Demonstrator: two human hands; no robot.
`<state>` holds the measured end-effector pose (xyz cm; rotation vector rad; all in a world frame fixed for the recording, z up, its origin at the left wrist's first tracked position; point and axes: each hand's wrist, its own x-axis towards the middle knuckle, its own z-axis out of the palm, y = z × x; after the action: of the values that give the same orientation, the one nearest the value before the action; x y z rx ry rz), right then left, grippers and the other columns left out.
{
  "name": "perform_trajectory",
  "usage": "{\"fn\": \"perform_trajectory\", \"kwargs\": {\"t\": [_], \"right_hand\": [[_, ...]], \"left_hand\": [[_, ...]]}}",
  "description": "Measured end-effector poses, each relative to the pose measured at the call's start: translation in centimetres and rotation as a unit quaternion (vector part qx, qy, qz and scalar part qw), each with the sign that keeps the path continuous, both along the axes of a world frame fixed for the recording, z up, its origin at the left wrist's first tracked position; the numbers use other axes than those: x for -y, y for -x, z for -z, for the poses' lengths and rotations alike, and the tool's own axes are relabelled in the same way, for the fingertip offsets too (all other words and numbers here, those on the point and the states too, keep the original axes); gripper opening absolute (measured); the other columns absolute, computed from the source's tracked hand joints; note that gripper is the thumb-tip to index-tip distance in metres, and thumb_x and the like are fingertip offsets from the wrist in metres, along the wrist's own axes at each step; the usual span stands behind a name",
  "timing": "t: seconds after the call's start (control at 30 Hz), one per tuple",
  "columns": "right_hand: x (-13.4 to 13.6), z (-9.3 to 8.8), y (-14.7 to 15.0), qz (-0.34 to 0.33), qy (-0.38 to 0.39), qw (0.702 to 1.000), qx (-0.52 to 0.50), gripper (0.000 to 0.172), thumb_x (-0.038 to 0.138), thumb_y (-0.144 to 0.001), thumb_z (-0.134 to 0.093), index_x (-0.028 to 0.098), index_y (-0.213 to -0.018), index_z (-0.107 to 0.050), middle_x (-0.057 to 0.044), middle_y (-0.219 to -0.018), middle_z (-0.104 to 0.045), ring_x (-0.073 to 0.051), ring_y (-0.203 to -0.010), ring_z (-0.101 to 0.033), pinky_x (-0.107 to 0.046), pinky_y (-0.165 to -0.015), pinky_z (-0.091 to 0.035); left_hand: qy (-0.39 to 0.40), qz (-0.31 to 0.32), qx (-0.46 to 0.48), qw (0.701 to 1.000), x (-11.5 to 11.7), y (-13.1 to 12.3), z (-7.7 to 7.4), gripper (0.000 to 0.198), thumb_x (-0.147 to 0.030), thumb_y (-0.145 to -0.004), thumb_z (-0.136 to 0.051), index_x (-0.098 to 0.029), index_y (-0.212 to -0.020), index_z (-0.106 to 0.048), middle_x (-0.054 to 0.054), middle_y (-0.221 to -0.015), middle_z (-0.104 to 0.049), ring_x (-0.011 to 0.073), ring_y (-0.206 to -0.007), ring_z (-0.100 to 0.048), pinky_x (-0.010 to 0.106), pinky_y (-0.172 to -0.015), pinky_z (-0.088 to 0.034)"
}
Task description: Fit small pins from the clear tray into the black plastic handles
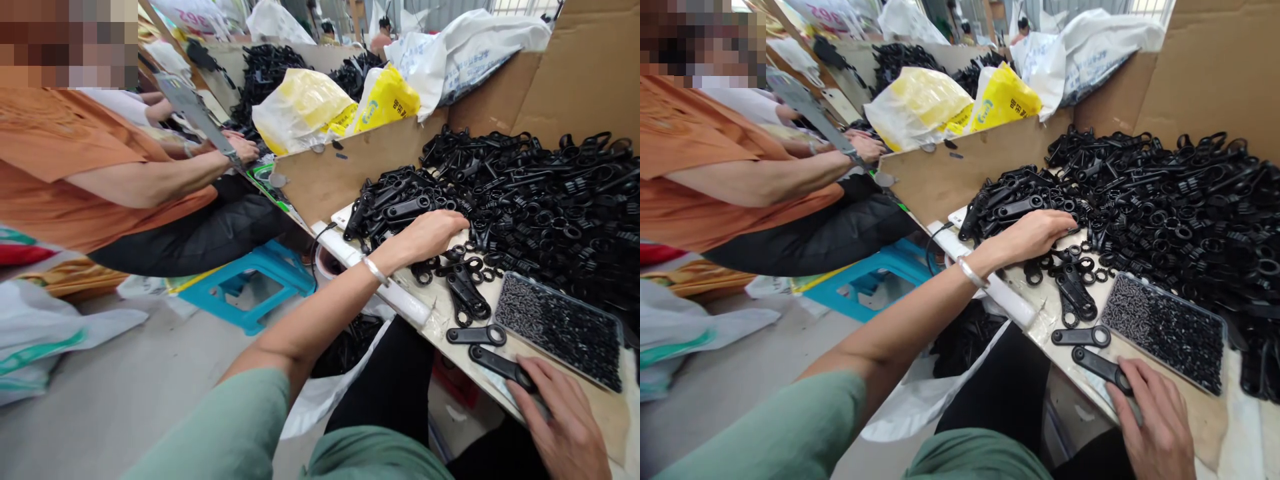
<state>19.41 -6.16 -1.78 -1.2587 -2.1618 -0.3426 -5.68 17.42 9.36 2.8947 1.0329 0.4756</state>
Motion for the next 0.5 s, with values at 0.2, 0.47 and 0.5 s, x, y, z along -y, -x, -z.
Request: {"fn": "perform_trajectory", "kwargs": {"t": [0.2, 0.47, 0.5], "right_hand": [[0.0, 0.3, -0.1, 0.007, 0.004, 1.000, -0.008, 0.023, 0.018, -0.098, -0.054, 0.021, -0.117, -0.065, -0.009, -0.113, -0.072, -0.024, -0.102, -0.066, -0.041, -0.094, -0.046], [0.1, 0.5, -0.3, 0.007, 0.018, 1.000, -0.009, 0.021, 0.021, -0.097, -0.057, 0.023, -0.116, -0.065, -0.008, -0.114, -0.072, -0.024, -0.104, -0.066, -0.041, -0.094, -0.046], [0.1, 0.5, -0.2, 0.007, 0.010, 1.000, -0.012, 0.020, 0.021, -0.097, -0.056, 0.022, -0.115, -0.065, -0.009, -0.113, -0.072, -0.025, -0.102, -0.066, -0.041, -0.093, -0.046]], "left_hand": [[-0.082, -0.100, -0.149, 0.980, -4.1, -2.6, 2.3, 0.034, -0.004, -0.096, -0.034, -0.005, -0.116, -0.061, 0.020, -0.112, -0.068, 0.0308, -0.119, -0.054, 0.051, -0.105, -0.036], [-0.007, -0.053, -0.185, 0.981, -4.4, -1.7, 2.7, 0.034, -0.024, -0.096, -0.051, -0.013, -0.127, -0.058, 0.016, -0.120, -0.069, 0.0299, -0.115, -0.059, 0.050, -0.105, -0.033], [0.001, -0.047, -0.188, 0.981, -4.2, -1.6, 2.5, 0.037, -0.026, -0.095, -0.053, -0.013, -0.130, -0.056, 0.015, -0.120, -0.070, 0.0293, -0.114, -0.061, 0.049, -0.105, -0.033]]}}
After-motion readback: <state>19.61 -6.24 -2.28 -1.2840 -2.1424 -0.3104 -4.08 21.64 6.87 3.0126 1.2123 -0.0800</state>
